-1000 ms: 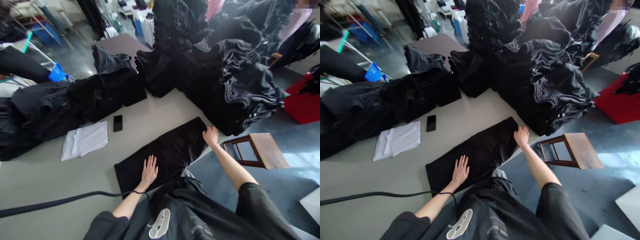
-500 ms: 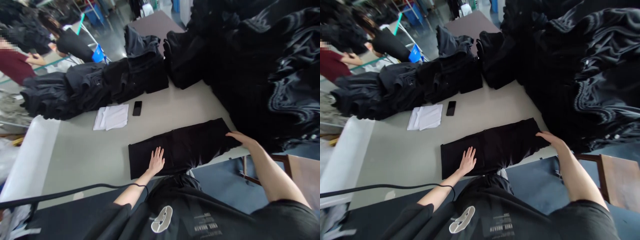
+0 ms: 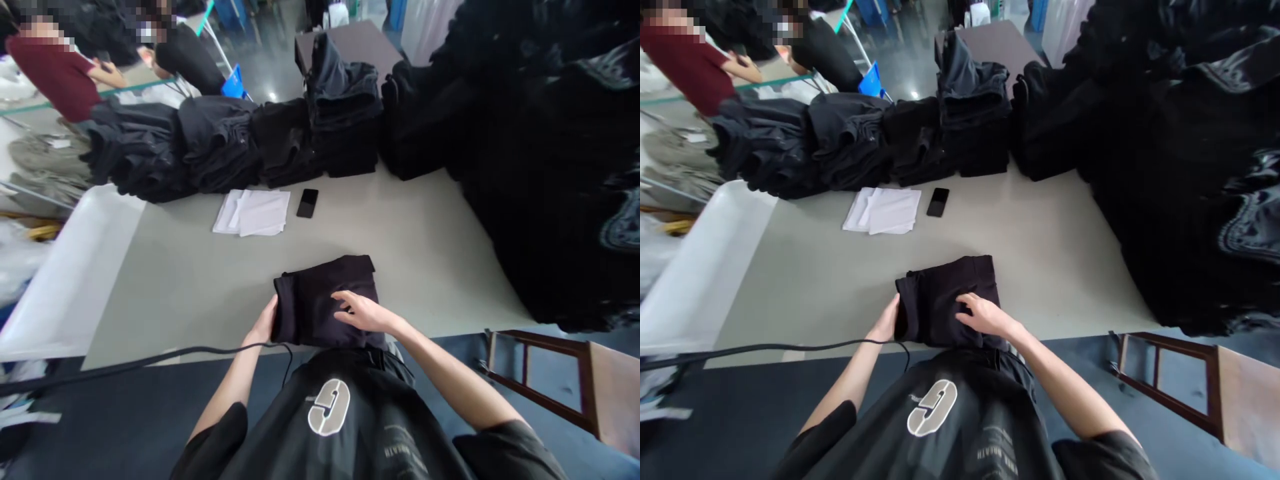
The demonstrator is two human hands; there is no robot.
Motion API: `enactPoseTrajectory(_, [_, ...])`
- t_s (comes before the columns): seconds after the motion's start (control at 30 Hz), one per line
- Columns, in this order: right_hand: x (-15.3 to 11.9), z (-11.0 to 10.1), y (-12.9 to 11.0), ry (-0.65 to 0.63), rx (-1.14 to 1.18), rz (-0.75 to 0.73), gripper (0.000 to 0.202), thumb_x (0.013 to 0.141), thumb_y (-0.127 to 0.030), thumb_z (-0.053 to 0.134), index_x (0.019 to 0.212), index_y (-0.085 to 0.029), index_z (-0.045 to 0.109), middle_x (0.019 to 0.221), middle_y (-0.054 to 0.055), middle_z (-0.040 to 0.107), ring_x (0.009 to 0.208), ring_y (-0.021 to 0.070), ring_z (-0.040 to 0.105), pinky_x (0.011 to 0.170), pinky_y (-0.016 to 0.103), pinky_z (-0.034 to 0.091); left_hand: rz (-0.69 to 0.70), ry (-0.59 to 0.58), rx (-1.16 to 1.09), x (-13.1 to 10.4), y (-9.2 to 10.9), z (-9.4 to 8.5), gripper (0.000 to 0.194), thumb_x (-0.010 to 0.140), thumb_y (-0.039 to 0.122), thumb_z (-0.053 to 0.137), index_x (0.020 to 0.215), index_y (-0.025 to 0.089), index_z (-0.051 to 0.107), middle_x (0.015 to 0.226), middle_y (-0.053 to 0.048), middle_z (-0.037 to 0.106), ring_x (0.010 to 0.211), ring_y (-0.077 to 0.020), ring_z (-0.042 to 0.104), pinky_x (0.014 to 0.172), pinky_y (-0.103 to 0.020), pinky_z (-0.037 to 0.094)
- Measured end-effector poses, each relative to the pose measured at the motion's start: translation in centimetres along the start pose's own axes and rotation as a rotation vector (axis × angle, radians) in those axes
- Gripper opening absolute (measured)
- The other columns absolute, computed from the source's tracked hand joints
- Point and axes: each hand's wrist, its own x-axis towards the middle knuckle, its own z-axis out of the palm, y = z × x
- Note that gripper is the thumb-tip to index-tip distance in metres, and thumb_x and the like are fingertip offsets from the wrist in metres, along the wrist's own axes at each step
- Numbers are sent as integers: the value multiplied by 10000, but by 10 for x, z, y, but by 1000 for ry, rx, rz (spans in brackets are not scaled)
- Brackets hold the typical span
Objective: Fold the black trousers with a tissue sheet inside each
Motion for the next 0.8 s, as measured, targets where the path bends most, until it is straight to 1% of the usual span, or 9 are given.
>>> enactPoseTrajectory(0.07, [-11, 21, 26, 100, -172, 92, 420, 976, -330, 562, 1379, -213, 584, 1385, 123, 618, 1212, 241, 646, 1080, 417, 509, 1, 150, 31, 3, -3, -3, 758, 982, 699, 312, 1390, 158, 653, 1386, -128, 692, 1313, -277, 643, 1090, -405, 541])
enactPoseTrajectory(0.13, [-27, 37, 51, 169, -321, 188, 410, 960, -294, 552, 1362, -226, 599, 1379, 112, 611, 1301, 251, 587, 1134, 423, 460, 21, 258, 90, 6, -4, -4, 650, 925, 601, 543, 1372, 141, 654, 1391, -137, 687, 1326, -296, 630, 1097, -402, 527])
enactPoseTrajectory(0.2, [-42, 55, 70, 210, -422, 270, 501, 936, -313, 577, 1432, -251, 550, 1455, 112, 553, 1379, 263, 522, 1149, 430, 444, 19, 220, 109, 8, -4, -8, 583, 833, 485, 689, 1304, 142, 688, 1298, -134, 740, 1243, -325, 680, 1039, -416, 557])
enactPoseTrajectory(0.33, [-51, 94, 96, 202, -581, 435, 770, 856, -373, 682, 1567, -251, 413, 1609, 158, 406, 1475, 333, 418, 1134, 493, 450, 2, -32, -54, 18, -6, -20, 499, 782, 441, 703, 1187, 151, 725, 1142, -110, 799, 1056, -321, 754, 920, -423, 603])
enactPoseTrajectory(0.4, [-48, 109, 105, 195, -687, 474, 845, 815, -346, 727, 1582, -210, 400, 1636, 198, 370, 1512, 372, 359, 1169, 541, 401, 48, 15, -21, 28, -9, -24, 479, 785, 445, 701, 1159, 147, 725, 1162, -117, 792, 1084, -319, 742, 959, -430, 585])
enactPoseTrajectory(0.47, [-45, 117, 114, 196, -775, 464, 874, 784, -290, 751, 1580, -174, 408, 1647, 227, 353, 1536, 394, 310, 1210, 571, 332, 96, 149, 112, 38, -11, -23, 439, 810, 427, 689, 1144, 145, 721, 1198, -132, 779, 1149, -317, 716, 1014, -431, 551])
enactPoseTrajectory(0.53, [-44, 117, 121, 205, -814, 425, 850, 775, -227, 739, 1565, -167, 432, 1651, 217, 358, 1543, 382, 302, 1234, 552, 303, 126, 253, 226, 46, -15, -19, 406, 849, 398, 660, 1168, 150, 704, 1241, -144, 760, 1199, -308, 691, 1048, -423, 524])
enactPoseTrajectory(0.63, [-52, 104, 132, 261, -808, 389, 713, 822, -146, 638, 1519, -198, 494, 1618, 148, 440, 1511, 305, 372, 1222, 455, 347, 149, 320, 282, 49, -20, -12, 387, 900, 398, 615, 1197, 158, 680, 1272, -156, 742, 1220, -294, 680, 1056, -411, 513])
enactPoseTrajectory(0.8, [-73, 69, 146, 428, -754, 620, 485, 945, -170, 491, 1416, -255, 565, 1372, 95, 656, 1249, 243, 597, 947, 352, 520, 61, 436, 365, 42, -25, -10, 353, 943, 385, 532, 1149, 138, 676, 1224, -203, 739, 1221, -334, 671, 1043, -441, 514])
